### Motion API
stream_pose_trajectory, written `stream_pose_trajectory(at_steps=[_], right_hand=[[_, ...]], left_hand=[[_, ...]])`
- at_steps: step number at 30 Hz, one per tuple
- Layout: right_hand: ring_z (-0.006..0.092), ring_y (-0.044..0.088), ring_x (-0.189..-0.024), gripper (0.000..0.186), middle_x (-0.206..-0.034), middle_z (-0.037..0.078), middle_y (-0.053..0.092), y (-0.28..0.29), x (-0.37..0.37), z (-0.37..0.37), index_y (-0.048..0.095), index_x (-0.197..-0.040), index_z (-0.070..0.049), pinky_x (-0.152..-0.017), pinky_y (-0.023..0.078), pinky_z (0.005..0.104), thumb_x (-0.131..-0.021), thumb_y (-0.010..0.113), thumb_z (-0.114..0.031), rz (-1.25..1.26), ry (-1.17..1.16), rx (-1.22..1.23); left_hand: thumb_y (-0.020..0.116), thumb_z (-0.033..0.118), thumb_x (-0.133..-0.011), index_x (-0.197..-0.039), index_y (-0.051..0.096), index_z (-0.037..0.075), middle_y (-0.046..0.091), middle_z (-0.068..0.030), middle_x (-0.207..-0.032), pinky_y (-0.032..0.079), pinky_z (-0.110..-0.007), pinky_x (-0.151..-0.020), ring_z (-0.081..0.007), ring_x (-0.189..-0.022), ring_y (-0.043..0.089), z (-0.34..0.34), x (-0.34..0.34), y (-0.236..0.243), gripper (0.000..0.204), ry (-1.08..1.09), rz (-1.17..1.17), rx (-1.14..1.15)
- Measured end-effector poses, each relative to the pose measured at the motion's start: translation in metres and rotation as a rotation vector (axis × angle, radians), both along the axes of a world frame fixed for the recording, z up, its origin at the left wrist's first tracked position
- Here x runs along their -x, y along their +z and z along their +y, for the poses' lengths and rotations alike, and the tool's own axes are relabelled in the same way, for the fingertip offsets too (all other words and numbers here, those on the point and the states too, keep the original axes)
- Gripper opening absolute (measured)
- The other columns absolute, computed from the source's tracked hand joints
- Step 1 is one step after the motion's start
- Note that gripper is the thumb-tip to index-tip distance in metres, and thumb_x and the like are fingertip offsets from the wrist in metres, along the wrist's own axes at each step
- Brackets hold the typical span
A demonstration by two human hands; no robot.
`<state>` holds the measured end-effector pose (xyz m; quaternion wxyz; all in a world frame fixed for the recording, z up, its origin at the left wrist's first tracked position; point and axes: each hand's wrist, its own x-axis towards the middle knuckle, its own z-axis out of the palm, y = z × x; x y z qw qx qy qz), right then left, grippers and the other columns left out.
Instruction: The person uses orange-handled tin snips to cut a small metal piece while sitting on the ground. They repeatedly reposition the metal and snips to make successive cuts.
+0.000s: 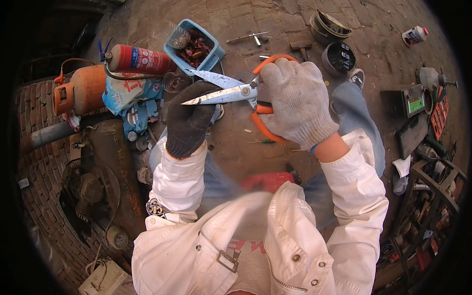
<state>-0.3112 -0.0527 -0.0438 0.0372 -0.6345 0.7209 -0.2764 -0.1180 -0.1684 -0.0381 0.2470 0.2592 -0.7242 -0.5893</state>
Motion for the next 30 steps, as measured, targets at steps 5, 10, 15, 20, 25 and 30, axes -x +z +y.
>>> stream_pose_trajectory(at_steps=[5, 10, 15, 20, 25, 30], right_hand=[[0.0304, 0.056, -0.08, 0.052, -0.091, 0.008, 0.06, -0.002, -0.001, 0.0, 0.059, -0.103, -0.014, -0.073, 0.044, 0.0402, -0.058, 0.08, -0.031, 0.023, -0.031, 0.008], [0.0299, 0.057, -0.076, 0.051, -0.088, 0.007, 0.061, -0.002, -0.003, 0.0, 0.06, -0.102, -0.012, -0.072, 0.044, 0.0399, -0.059, 0.08, -0.03, 0.02, -0.006, 0.003], [0.0313, 0.06, -0.076, 0.047, -0.088, 0.009, 0.065, -0.002, -0.003, 0.002, 0.061, -0.102, -0.01, -0.072, 0.045, 0.0399, -0.063, 0.08, -0.029, -0.058, 0.037, -0.061], [0.0218, 0.061, -0.072, 0.036, -0.083, 0.006, 0.065, -0.006, -0.009, 0.002, 0.061, -0.101, -0.007, -0.066, 0.047, 0.0343, -0.076, 0.079, -0.027, -0.552, 0.053, -0.173], [0.0044, 0.057, -0.068, 0.024, -0.084, -0.001, 0.067, 0.0, -0.011, 0.002, 0.065, -0.101, -0.005, -0.058, 0.046, 0.0211, -0.087, 0.075, -0.023, -1.308, 0.004, -0.14], [0.0099, 0.06, -0.078, 0.02, -0.086, 0.003, 0.065, 0.007, -0.01, -0.001, 0.062, -0.095, -0.001, -0.07, 0.051, 0.0266, -0.084, 0.075, -0.011, -1.47, -0.023, -0.257]], left_hand=[[0.071, 0.022, -0.09, -0.104, 0.067, -0.004, 0.066, -0.0043, -0.087, 0.046, -0.024, -0.066, -0.0097, -0.076, 0.058, 0.0, 0.0, 0.001, 0.03, 0.004, 0.001, -0.073], [0.07, 0.022, -0.092, -0.105, 0.066, -0.004, 0.067, -0.0063, -0.089, 0.047, -0.024, -0.068, -0.0112, -0.078, 0.06, 0.0, -0.001, -0.004, 0.03, 0.005, 0.051, -0.036], [0.066, 0.017, -0.094, -0.106, 0.066, -0.004, 0.068, -0.0082, -0.092, 0.049, -0.026, -0.071, -0.013, -0.08, 0.061, 0.003, -0.001, 0.0, 0.025, 0.051, 0.052, -0.078], [0.06, 0.012, -0.094, -0.102, 0.066, -0.005, 0.07, -0.0105, -0.09, 0.05, -0.029, -0.075, -0.017, -0.08, 0.064, 0.006, 0.0, 0.007, 0.019, 0.003, -0.019, -0.131], [0.059, 0.012, -0.094, -0.101, 0.067, -0.004, 0.07, -0.0124, -0.087, 0.051, -0.031, -0.074, -0.0193, -0.079, 0.066, 0.005, 0.004, 0.0, 0.019, -0.097, -0.07, -0.118], [0.061, 0.017, -0.094, -0.102, 0.068, -0.003, 0.07, -0.0125, -0.088, 0.051, -0.032, -0.073, -0.02, -0.079, 0.066, 0.004, 0.007, -0.004, 0.022, -0.197, -0.143, -0.089]])
